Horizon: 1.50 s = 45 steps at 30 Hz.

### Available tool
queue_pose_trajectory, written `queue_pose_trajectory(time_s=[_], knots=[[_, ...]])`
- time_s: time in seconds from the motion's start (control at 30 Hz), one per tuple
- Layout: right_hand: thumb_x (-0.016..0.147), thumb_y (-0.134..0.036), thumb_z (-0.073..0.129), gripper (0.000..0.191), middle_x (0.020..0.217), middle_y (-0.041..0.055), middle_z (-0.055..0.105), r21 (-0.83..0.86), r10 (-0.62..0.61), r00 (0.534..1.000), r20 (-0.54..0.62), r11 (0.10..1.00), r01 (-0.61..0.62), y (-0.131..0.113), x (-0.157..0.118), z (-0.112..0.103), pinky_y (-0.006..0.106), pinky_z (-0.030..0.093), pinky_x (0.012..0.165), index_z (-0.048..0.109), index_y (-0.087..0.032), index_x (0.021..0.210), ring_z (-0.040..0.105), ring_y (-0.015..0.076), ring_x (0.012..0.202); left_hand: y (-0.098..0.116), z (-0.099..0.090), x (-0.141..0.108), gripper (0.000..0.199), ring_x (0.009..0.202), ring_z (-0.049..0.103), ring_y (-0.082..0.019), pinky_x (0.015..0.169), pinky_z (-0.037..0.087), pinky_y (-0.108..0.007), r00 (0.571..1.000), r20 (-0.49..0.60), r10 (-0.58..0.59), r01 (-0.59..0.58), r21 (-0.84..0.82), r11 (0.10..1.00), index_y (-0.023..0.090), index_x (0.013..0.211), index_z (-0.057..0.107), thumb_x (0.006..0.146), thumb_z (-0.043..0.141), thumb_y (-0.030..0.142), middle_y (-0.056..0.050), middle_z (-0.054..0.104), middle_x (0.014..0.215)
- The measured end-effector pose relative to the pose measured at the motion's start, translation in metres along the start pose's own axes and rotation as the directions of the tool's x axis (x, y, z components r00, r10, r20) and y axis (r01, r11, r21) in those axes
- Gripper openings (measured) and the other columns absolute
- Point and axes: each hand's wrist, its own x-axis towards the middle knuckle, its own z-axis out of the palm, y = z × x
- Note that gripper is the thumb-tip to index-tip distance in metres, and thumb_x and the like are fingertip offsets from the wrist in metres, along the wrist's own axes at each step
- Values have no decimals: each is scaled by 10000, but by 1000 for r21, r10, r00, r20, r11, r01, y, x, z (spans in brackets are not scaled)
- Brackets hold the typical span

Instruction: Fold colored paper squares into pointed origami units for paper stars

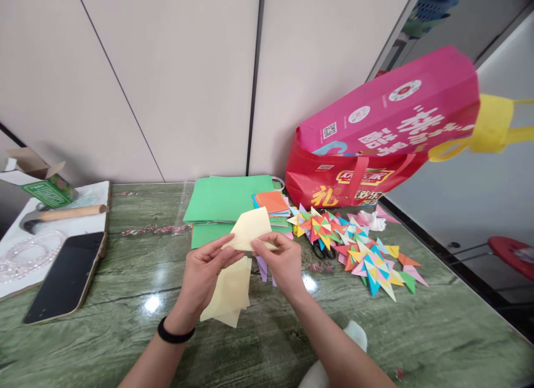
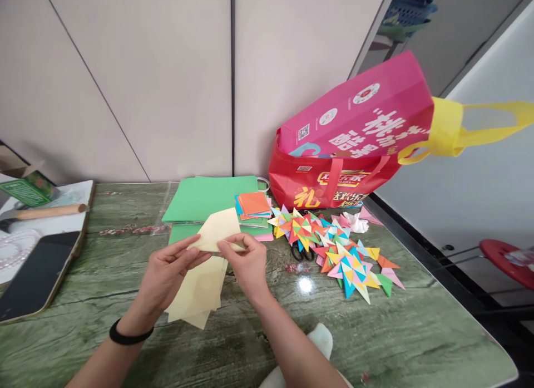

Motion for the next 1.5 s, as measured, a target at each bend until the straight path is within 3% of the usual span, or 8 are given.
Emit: queue_pose_trajectory(time_s=[0.27,0.63,0.87,1.13,1.5], knots=[[610,-321,741,212,589,-4,653,19,-9,1000,-15,1000,9,2,0,1,254,520,531,608,-171,678,644,163,524,-1,1,-2,275,671,708,-184,758,566,-289,999,-49,19,-19,15,1000,168,830,747,570,808,233,-63,752,711],[604,-348,743,244,612,2,661,14,-17,999,-38,1000,17,3,1,0,264,529,525,597,-173,689,646,169,533,2,0,-2,334,704,708,-176,722,554,-239,1000,-6,3,-2,70,998,173,894,733,570,808,191,-70,754,742],[603,-352,744,245,609,7,661,32,-23,999,-42,999,24,2,0,0,271,522,519,594,-176,686,635,168,523,1,-1,-2,288,739,710,-214,832,539,-351,999,26,23,-24,53,998,164,895,734,619,779,236,-74,754,770],[613,-319,745,219,614,-12,645,40,-22,999,-27,999,23,4,0,-1,254,518,539,599,-177,695,637,154,540,2,-1,-2,266,733,710,-207,822,543,-340,999,24,32,-34,67,997,160,900,728,647,762,234,-68,754,741],[657,-323,702,175,616,-1,623,-132,-138,990,10,982,138,1,-2,-1,227,463,487,604,-179,676,574,131,518,7,-4,0,275,680,707,-213,702,559,-294,1000,-14,21,-18,191,981,147,822,728,561,804,189,-59,749,704]])
